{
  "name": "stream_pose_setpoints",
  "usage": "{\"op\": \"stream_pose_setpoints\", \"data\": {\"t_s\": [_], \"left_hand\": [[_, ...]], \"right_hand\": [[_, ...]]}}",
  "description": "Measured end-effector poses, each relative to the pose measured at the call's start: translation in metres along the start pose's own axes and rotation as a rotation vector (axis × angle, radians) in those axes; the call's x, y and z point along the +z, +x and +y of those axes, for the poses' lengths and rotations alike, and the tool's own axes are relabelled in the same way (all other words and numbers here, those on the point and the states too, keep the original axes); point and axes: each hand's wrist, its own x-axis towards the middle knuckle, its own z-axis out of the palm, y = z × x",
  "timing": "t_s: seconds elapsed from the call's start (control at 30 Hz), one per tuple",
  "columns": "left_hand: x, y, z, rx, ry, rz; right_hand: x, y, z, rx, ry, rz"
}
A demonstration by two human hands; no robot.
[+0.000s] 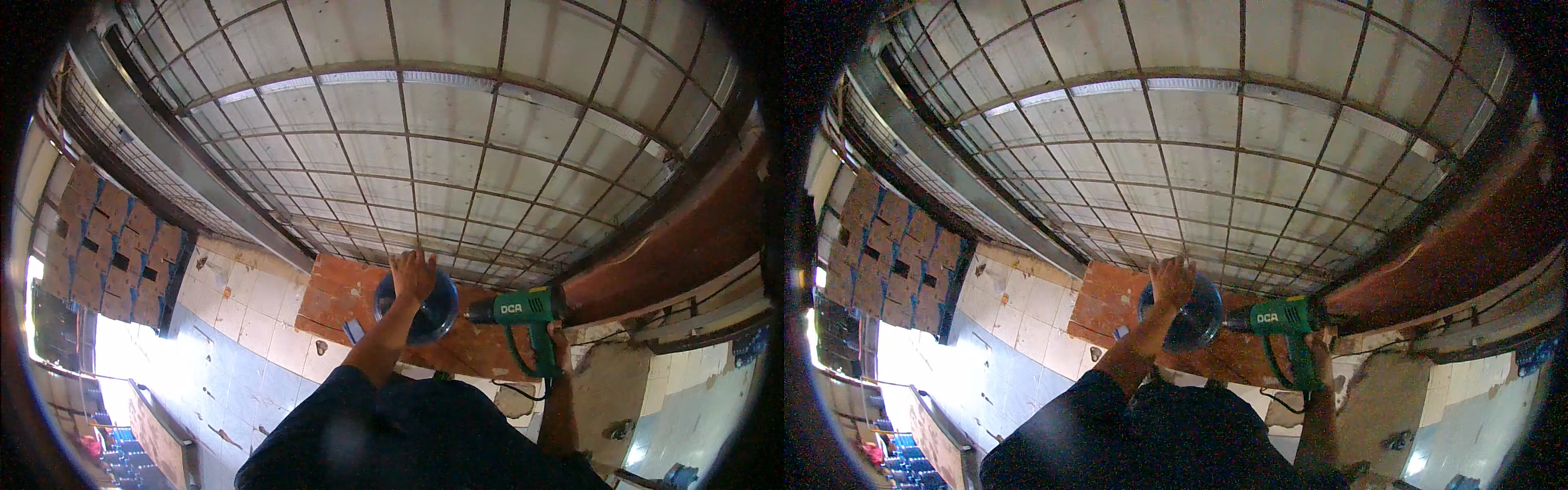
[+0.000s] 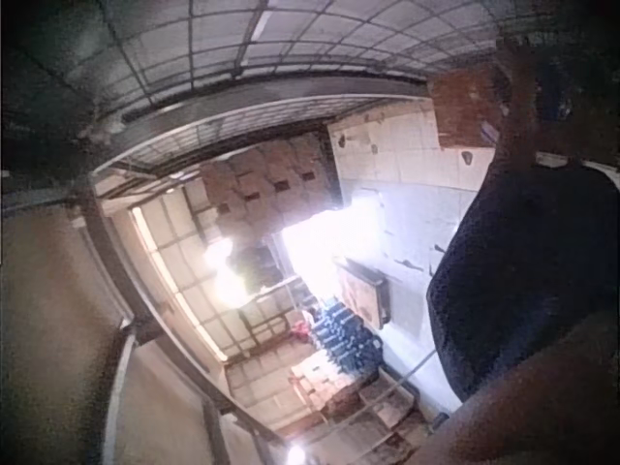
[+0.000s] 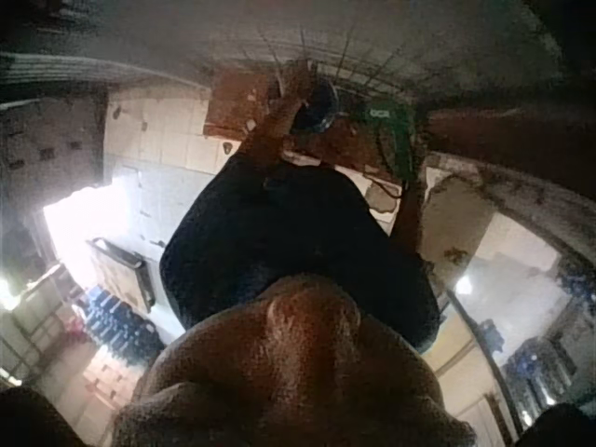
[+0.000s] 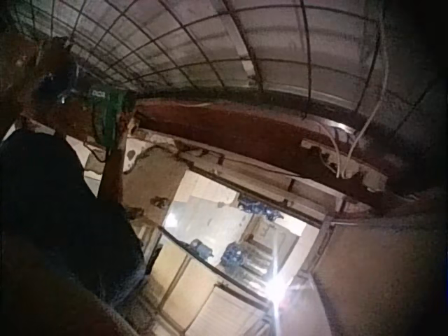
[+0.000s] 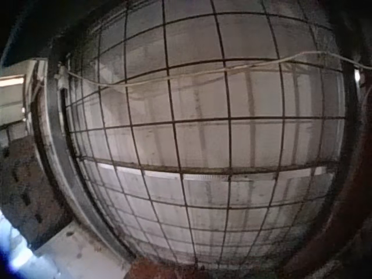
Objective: The person repeatedly picks up large blue water jugs, places them on a wooden table, and uses a green handheld sealing tool to press down on the caps. The person then carries the sealed jugs to a storage area and stacks them with other jugs before returning to repeat the process.
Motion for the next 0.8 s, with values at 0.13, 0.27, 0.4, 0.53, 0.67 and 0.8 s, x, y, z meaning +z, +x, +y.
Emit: {"op": "stream_pose_setpoints", "data": {"t_s": [0.13, 0.27, 0.4, 0.53, 0.67, 0.8], "left_hand": [[0.026, 0.016, -0.048, -0.091, -1.114, 0.311], [0.0, -0.021, -0.089, -0.531, -1.876, 0.598], [-0.007, -0.054, -0.125, -0.65, -1.735, 0.786], [-0.006, -0.092, -0.126, -0.648, -1.666, 0.757], [0.007, -0.11, -0.112, -0.559, -1.605, 0.703], [-0.002, -0.101, -0.059, -0.196, -1.629, 0.466]], "right_hand": [[-0.008, 0.023, 0.032, -0.103, 0.066, -0.083], [-0.026, 0.07, 0.074, 0.056, 0.229, -0.233], [0.021, 0.077, 0.071, 0.168, 0.561, -0.574], [0.022, 0.09, 0.084, 0.275, 0.596, -0.635], [-0.008, 0.085, 0.11, 0.242, 0.67, -0.592], [-0.085, 0.096, 0.15, 0.14, 0.641, -0.474]]}}
